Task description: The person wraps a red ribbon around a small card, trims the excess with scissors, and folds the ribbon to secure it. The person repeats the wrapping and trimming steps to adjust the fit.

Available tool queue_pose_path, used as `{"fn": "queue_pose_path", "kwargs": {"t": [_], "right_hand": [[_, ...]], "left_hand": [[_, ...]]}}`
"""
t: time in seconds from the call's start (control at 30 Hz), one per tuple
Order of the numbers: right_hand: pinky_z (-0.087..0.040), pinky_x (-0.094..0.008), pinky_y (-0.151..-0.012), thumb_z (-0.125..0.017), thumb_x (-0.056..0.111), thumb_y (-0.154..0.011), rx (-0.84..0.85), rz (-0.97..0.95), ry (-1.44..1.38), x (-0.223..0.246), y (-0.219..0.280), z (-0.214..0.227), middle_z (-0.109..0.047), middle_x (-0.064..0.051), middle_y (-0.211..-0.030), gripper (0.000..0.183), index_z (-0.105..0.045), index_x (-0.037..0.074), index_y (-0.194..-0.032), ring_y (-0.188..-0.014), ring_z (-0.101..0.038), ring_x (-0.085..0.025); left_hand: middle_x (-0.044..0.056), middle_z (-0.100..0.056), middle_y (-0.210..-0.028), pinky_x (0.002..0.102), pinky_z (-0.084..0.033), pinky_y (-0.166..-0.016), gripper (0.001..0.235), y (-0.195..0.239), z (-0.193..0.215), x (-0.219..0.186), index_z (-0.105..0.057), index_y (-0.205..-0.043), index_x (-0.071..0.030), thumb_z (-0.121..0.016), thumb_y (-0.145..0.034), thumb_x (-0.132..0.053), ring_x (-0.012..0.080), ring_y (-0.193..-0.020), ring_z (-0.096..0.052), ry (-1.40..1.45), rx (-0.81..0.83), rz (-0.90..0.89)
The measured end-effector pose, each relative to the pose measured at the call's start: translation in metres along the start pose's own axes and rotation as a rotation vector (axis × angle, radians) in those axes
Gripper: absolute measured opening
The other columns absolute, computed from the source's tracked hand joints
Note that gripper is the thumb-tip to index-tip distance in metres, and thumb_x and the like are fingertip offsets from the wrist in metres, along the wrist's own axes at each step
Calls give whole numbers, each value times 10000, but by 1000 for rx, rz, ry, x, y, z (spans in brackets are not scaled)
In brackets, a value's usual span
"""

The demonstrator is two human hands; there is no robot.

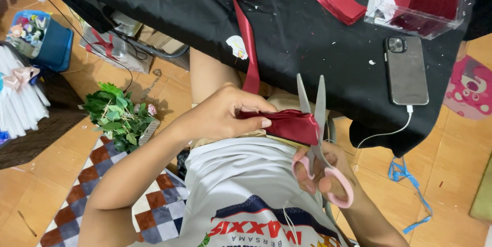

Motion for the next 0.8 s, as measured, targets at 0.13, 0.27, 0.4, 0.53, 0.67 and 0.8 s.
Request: {"fn": "queue_pose_path", "kwargs": {"t": [0.13,0.27,0.4,0.53,0.67,0.8], "right_hand": [[-435,-233,-506,-862,425,-957,65,37,-33,-1,3,4,-632,-57,-733,560,-647,-7,-1242,-552,-518,-121],[-493,-280,-544,-852,475,-931,14,-4,-22,4,6,5,-642,-111,-825,697,-592,-81,-1260,-612,-574,-179],[-504,-247,-509,-841,416,-948,48,26,-10,2,13,0,-645,-77,-695,577,-629,-69,-1179,-546,-568,-132],[-467,-256,-429,-831,631,-918,-34,-38,54,12,4,-2,-631,-57,-731,756,-609,-52,-1156,-515,-550,-139],[-459,-242,-436,-764,476,-977,-11,17,44,7,7,4,-629,-60,-772,625,-578,-89,-1166,-501,-536,-124],[-480,-212,-353,-907,442,-862,-88,25,127,0,15,15,-653,-43,-612,592,-654,-74,-1003,-406,-554,-101]], "left_hand": [[7,-797,-984,200,-528,-726,170,-3,3,-4,-741,-1127,-51,-684,-977,-108,5,-834,-628,-48,-22,-46],[-7,-772,-902,202,-491,-656,161,-3,2,-17,-751,-1116,-53,-672,-978,-77,13,-736,-592,-118,-19,-97],[-20,-767,-878,198,-500,-662,167,-3,3,-22,-762,-1064,-59,-654,-938,-34,21,-716,-598,-103,-14,-62],[-13,-781,-913,189,-535,-707,159,-6,5,-16,-756,-1088,-58,-664,-959,-75,14,-763,-632,-95,-7,-69],[-10,-775,-879,206,-493,-659,148,-6,7,-14,-751,-1063,-66,-659,-949,-44,36,-704,-626,-138,-18,-116],[-14,-784,-899,216,-514,-724,164,-4,7,0,-747,-1052,-77,-645,-927,-48,48,-744,-669,-159,-25,-77]]}}
Point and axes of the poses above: each hand's wrist, its own y-axis away from the middle knuckle, its own z-axis out of the back of the hand, x = y × z, the point moved 6 cm from there along -y, towards the middle knuckle
